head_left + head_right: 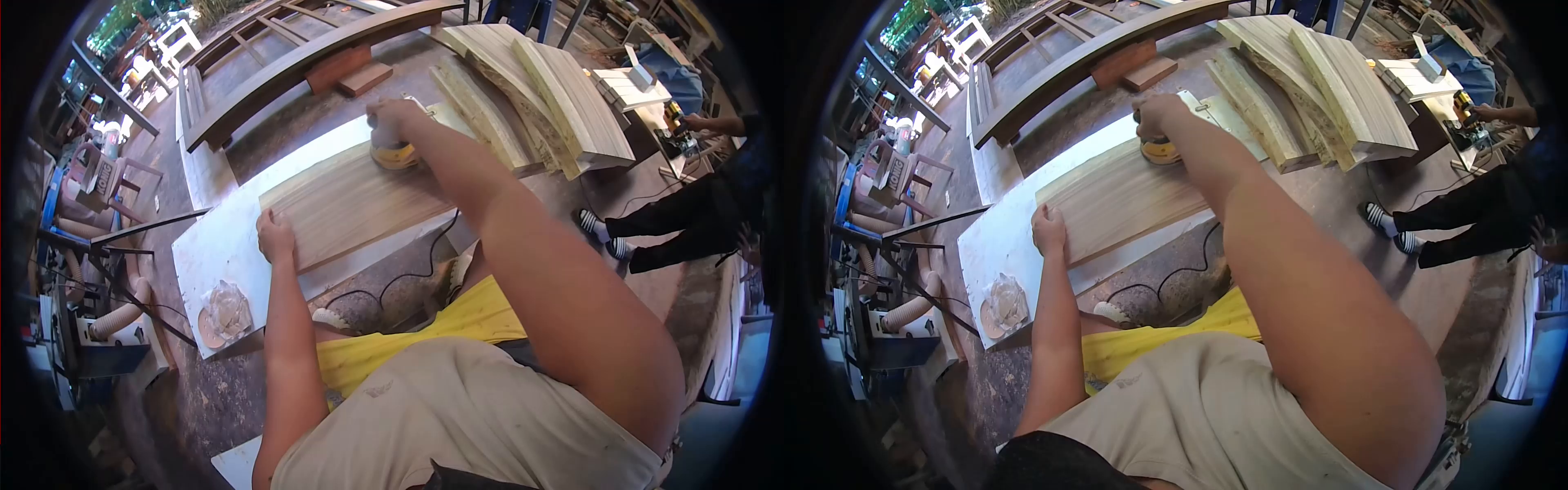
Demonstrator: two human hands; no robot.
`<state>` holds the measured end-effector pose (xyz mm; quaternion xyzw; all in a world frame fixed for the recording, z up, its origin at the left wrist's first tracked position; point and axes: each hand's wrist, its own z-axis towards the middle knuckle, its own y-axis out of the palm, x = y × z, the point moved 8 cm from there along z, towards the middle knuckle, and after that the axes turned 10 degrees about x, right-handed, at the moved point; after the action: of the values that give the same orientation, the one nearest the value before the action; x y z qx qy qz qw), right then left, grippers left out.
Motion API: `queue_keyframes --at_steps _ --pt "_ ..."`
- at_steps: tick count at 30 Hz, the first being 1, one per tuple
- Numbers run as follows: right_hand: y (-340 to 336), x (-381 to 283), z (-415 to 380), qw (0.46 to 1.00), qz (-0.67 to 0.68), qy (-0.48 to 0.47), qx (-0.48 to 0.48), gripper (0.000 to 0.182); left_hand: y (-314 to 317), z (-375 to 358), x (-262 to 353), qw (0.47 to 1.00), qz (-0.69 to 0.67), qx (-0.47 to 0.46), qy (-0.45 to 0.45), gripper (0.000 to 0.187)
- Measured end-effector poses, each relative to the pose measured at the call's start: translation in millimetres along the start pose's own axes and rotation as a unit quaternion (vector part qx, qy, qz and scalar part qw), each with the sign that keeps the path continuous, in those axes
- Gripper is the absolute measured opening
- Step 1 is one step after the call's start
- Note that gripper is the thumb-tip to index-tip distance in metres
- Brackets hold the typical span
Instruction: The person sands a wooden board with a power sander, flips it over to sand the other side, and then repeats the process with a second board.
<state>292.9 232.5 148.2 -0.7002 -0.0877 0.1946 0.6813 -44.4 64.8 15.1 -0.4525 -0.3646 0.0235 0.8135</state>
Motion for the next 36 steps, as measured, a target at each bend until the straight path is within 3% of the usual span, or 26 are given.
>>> queue_keyframes --at_steps 9,18,28,36 --pt "-12 51 -2 0.997 -0.012 0.044 0.057 0.051 -3 -2 5 1.0 -0.012 0.01 0.002 0.044" --pt "-14 80 13 0.996 -0.022 0.068 0.053 0.055 -7 -4 8 1.0 -0.01 -0.003 -0.022 0.047" --pt "-20 63 37 0.996 -0.019 0.072 0.057 0.056 -5 -4 10 1.0 -0.011 0.017 0.001 0.042" --pt "-4 10 50 0.999 0.003 0.017 0.051 0.053 -7 -4 14 1.0 -0.007 0.007 -0.022 0.042"
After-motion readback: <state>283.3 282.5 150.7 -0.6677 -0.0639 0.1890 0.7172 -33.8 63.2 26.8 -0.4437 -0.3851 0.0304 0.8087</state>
